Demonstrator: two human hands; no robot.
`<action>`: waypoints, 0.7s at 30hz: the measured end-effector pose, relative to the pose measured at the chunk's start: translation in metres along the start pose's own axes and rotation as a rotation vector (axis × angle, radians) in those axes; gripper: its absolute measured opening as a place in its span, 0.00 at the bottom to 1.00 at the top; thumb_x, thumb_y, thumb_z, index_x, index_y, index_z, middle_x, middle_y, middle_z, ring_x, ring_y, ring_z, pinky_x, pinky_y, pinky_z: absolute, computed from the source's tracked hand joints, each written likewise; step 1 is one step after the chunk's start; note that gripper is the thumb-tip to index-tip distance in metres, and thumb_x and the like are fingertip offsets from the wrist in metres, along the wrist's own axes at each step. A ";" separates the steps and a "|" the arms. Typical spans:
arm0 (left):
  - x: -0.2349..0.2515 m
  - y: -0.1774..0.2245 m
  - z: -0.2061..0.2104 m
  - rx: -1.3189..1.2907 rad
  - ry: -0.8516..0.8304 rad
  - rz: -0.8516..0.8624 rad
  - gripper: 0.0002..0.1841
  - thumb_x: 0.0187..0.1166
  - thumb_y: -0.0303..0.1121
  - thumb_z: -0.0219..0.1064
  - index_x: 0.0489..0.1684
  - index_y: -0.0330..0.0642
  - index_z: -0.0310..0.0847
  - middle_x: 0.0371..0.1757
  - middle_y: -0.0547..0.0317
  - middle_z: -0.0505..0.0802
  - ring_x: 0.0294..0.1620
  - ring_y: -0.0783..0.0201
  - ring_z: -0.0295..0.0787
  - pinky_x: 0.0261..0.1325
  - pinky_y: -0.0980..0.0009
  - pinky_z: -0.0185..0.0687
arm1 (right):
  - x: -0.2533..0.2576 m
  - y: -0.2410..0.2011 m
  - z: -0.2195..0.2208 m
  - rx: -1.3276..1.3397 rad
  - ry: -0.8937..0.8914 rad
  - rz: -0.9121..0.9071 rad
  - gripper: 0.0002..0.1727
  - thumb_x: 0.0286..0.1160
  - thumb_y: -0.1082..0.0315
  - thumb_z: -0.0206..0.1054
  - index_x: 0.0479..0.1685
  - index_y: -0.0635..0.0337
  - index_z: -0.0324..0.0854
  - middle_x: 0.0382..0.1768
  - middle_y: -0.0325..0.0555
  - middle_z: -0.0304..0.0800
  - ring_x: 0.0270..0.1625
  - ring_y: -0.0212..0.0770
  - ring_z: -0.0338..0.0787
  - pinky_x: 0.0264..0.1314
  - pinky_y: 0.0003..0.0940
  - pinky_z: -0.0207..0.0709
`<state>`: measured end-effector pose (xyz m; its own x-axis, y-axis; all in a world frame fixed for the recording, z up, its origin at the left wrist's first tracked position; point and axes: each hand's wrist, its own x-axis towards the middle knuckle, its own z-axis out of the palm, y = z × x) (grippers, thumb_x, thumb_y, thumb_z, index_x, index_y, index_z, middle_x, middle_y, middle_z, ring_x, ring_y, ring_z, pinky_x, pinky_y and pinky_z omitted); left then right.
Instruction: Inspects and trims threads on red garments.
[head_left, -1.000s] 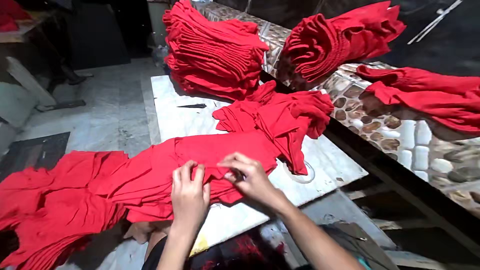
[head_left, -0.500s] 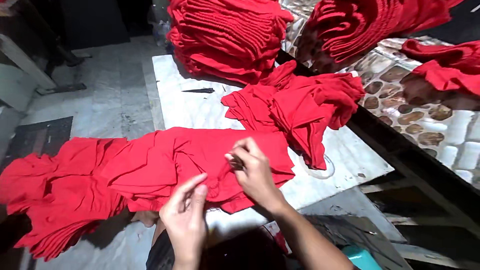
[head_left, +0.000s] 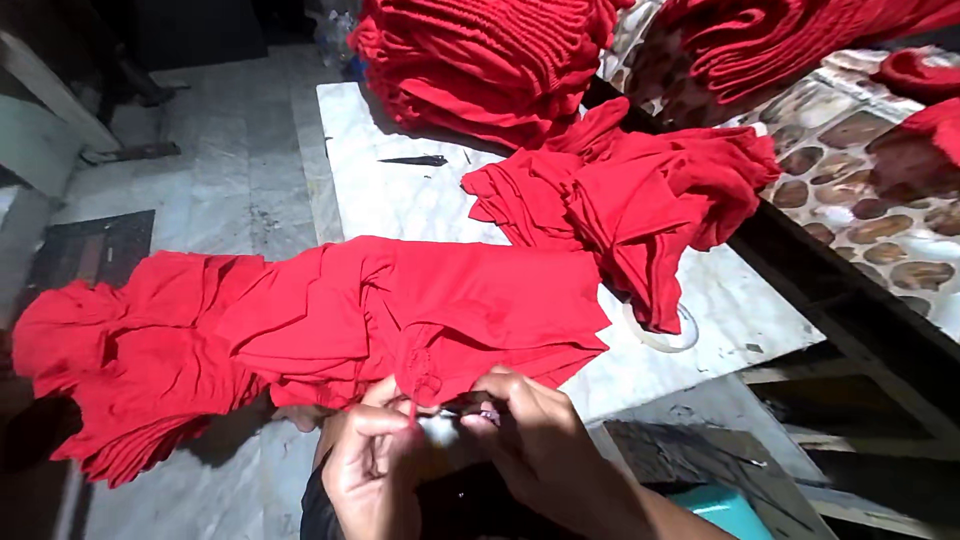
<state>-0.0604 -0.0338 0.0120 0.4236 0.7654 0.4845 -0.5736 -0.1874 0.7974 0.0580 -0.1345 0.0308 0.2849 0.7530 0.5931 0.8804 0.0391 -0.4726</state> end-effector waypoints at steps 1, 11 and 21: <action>-0.002 -0.001 0.000 0.048 -0.037 0.030 0.07 0.84 0.39 0.65 0.47 0.59 0.91 0.59 0.81 0.93 0.60 0.83 0.88 0.60 0.85 0.83 | 0.001 -0.002 0.003 -0.012 -0.003 -0.010 0.15 0.89 0.57 0.54 0.41 0.59 0.79 0.30 0.43 0.83 0.32 0.32 0.84 0.35 0.19 0.77; 0.002 -0.014 0.001 0.236 -0.009 -0.042 0.19 0.84 0.47 0.64 0.62 0.44 0.82 0.55 0.77 0.94 0.54 0.83 0.90 0.56 0.82 0.87 | 0.038 -0.006 -0.002 -0.113 0.131 -0.020 0.13 0.85 0.60 0.61 0.43 0.63 0.82 0.35 0.47 0.87 0.32 0.31 0.84 0.35 0.17 0.76; -0.011 0.007 -0.031 0.841 -0.145 0.191 0.11 0.82 0.30 0.63 0.30 0.38 0.88 0.27 0.58 0.84 0.37 0.76 0.81 0.47 0.88 0.73 | 0.040 0.037 -0.038 -0.039 -0.388 -0.213 0.15 0.87 0.61 0.59 0.50 0.65 0.83 0.39 0.51 0.88 0.43 0.43 0.89 0.49 0.29 0.83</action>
<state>-0.0908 -0.0242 0.0014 0.4911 0.5989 0.6325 0.0395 -0.7407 0.6707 0.1169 -0.1278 0.0620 -0.0611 0.9219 0.3827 0.9201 0.2007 -0.3365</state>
